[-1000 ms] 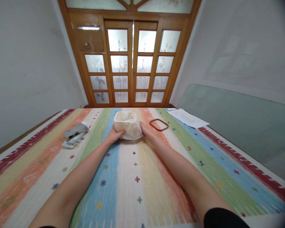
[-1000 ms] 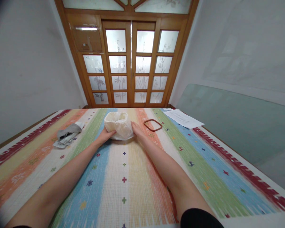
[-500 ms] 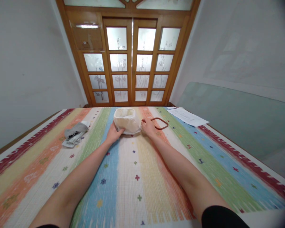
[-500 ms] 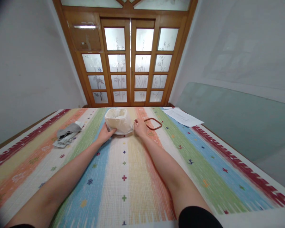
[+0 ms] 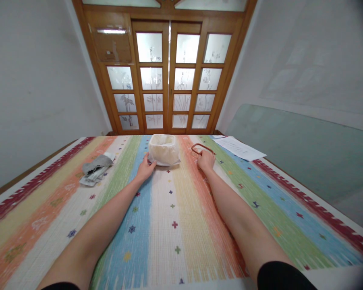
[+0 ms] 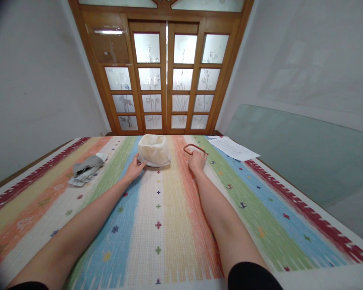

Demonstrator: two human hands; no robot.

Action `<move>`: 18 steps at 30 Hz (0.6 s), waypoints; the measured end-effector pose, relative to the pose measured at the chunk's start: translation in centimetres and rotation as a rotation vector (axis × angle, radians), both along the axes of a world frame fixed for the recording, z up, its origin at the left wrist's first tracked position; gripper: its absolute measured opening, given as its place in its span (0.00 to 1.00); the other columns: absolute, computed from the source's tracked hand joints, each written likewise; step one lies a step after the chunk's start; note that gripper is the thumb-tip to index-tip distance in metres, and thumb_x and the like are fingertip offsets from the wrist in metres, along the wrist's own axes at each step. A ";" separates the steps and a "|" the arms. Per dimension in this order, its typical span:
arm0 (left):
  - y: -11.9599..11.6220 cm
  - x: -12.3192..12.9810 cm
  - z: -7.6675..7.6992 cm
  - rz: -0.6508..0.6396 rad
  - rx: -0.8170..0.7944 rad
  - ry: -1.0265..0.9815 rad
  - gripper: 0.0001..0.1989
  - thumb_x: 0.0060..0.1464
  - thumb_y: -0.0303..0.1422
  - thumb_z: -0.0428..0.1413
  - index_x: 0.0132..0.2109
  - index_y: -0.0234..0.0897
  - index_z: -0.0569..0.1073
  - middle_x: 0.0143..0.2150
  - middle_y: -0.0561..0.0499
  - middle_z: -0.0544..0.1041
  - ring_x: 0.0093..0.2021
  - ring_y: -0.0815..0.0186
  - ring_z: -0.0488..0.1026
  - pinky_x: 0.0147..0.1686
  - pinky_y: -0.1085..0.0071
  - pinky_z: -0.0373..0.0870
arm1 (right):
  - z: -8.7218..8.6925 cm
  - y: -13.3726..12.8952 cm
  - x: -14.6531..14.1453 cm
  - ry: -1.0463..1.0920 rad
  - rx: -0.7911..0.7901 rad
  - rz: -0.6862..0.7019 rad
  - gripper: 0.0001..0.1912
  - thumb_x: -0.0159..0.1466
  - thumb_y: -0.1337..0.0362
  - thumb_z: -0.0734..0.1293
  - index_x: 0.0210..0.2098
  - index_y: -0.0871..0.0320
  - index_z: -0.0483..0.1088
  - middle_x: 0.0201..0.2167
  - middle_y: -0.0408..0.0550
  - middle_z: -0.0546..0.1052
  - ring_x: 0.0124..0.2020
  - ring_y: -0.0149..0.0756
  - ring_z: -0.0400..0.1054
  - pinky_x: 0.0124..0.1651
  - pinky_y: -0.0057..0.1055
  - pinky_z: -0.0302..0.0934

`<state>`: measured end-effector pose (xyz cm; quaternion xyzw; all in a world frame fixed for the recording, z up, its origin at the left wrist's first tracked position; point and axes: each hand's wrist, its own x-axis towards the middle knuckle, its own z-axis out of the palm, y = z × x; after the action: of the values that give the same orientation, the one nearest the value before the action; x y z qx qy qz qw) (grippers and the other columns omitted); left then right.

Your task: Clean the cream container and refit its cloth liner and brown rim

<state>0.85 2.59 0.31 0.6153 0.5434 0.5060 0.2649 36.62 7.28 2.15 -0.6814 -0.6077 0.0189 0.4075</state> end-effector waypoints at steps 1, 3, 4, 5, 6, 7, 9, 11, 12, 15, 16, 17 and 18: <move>-0.1 0.0 0.3 0.046 -0.007 0.041 0.35 0.57 0.42 0.62 0.68 0.36 0.64 0.43 0.44 0.80 0.39 0.54 0.79 0.49 0.57 0.72 | 0.5 0.0 -0.4 -0.011 0.022 -0.008 0.14 0.68 0.66 0.60 0.43 0.62 0.77 0.43 0.64 0.79 0.51 0.52 0.67 0.61 0.53 0.51; -0.3 -0.2 1.4 0.135 0.037 0.070 0.27 0.60 0.42 0.59 0.63 0.38 0.69 0.41 0.46 0.79 0.38 0.57 0.77 0.45 0.61 0.72 | 1.5 -0.2 -1.6 -0.034 0.107 0.031 0.15 0.69 0.65 0.59 0.47 0.60 0.76 0.46 0.60 0.80 0.52 0.50 0.68 0.64 0.51 0.50; -0.5 -0.2 2.1 0.170 0.083 0.058 0.23 0.61 0.41 0.58 0.60 0.38 0.71 0.40 0.47 0.78 0.38 0.58 0.76 0.44 0.63 0.71 | 2.0 -0.4 -2.4 -0.043 0.167 0.077 0.15 0.69 0.64 0.59 0.49 0.59 0.75 0.48 0.59 0.79 0.53 0.50 0.67 0.66 0.51 0.49; -0.8 -0.3 2.8 0.205 0.133 0.041 0.19 0.61 0.40 0.57 0.57 0.39 0.73 0.40 0.48 0.77 0.38 0.59 0.75 0.43 0.65 0.71 | 2.5 -0.7 -3.2 -0.052 0.235 0.139 0.15 0.70 0.63 0.59 0.49 0.58 0.75 0.48 0.58 0.79 0.54 0.50 0.67 0.68 0.51 0.48; -1.1 -0.2 3.6 0.229 0.177 0.028 0.17 0.62 0.40 0.57 0.54 0.39 0.74 0.38 0.48 0.77 0.38 0.60 0.74 0.42 0.66 0.70 | 2.9 -1.1 -4.0 -0.056 0.295 0.194 0.15 0.71 0.62 0.59 0.49 0.58 0.75 0.48 0.58 0.79 0.55 0.50 0.67 0.69 0.52 0.48; -1.5 -0.1 4.5 0.241 0.214 0.017 0.15 0.62 0.39 0.56 0.52 0.39 0.74 0.37 0.50 0.76 0.36 0.61 0.73 0.41 0.67 0.69 | 3.3 -1.7 -4.9 -0.060 0.339 0.248 0.15 0.72 0.62 0.59 0.49 0.57 0.75 0.47 0.57 0.79 0.55 0.50 0.67 0.70 0.52 0.47; -2.5 0.4 6.0 0.198 0.251 -0.012 0.13 0.64 0.40 0.54 0.50 0.39 0.74 0.33 0.52 0.73 0.33 0.63 0.71 0.36 0.69 0.67 | 3.9 -2.9 -6.8 -0.072 0.394 0.344 0.15 0.73 0.60 0.58 0.47 0.54 0.76 0.46 0.55 0.79 0.55 0.49 0.68 0.71 0.53 0.46; -3.7 1.2 7.3 0.096 0.261 -0.031 0.14 0.67 0.44 0.52 0.45 0.39 0.75 0.30 0.53 0.72 0.30 0.64 0.69 0.34 0.70 0.65 | 4.2 -4.3 -8.5 -0.082 0.407 0.443 0.14 0.74 0.59 0.59 0.47 0.50 0.76 0.49 0.52 0.79 0.57 0.48 0.68 0.73 0.54 0.45; -4.2 1.7 7.8 0.051 0.266 -0.045 0.16 0.67 0.46 0.51 0.44 0.39 0.76 0.29 0.53 0.71 0.30 0.65 0.69 0.33 0.71 0.65 | 4.3 -5.0 -9.2 -0.085 0.404 0.496 0.14 0.74 0.59 0.59 0.47 0.49 0.76 0.50 0.51 0.79 0.58 0.47 0.68 0.74 0.54 0.44; -5.6 2.7 8.9 -0.016 0.319 -0.119 0.21 0.70 0.48 0.46 0.41 0.39 0.75 0.27 0.53 0.69 0.29 0.65 0.68 0.32 0.71 0.64 | 4.3 -6.5 -11.0 -0.090 0.375 0.647 0.13 0.74 0.58 0.60 0.48 0.46 0.77 0.52 0.48 0.79 0.61 0.45 0.68 0.76 0.53 0.41; -5.8 2.8 9.1 -0.009 0.335 -0.129 0.20 0.70 0.48 0.46 0.40 0.39 0.75 0.27 0.53 0.69 0.29 0.65 0.68 0.33 0.71 0.64 | 4.3 -6.8 -11.3 -0.092 0.362 0.684 0.14 0.74 0.58 0.60 0.48 0.46 0.78 0.53 0.48 0.79 0.61 0.44 0.69 0.77 0.53 0.40; -5.9 2.8 9.2 0.007 0.344 -0.129 0.19 0.69 0.47 0.48 0.39 0.39 0.74 0.28 0.53 0.70 0.29 0.65 0.69 0.33 0.71 0.64 | 4.2 -7.1 -11.6 -0.095 0.347 0.708 0.14 0.74 0.59 0.60 0.49 0.46 0.78 0.53 0.47 0.79 0.61 0.44 0.69 0.77 0.54 0.39; -5.9 2.8 9.2 0.024 0.345 -0.123 0.17 0.68 0.47 0.50 0.39 0.39 0.73 0.28 0.53 0.71 0.30 0.65 0.70 0.34 0.71 0.65 | 4.2 -7.2 -11.7 -0.101 0.330 0.723 0.14 0.74 0.59 0.60 0.50 0.46 0.78 0.54 0.47 0.79 0.62 0.44 0.69 0.78 0.55 0.38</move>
<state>3.64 -3.30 9.52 0.6131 0.4387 0.6312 0.1822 24.88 0.04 6.34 -0.3489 -0.8225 0.0296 0.4483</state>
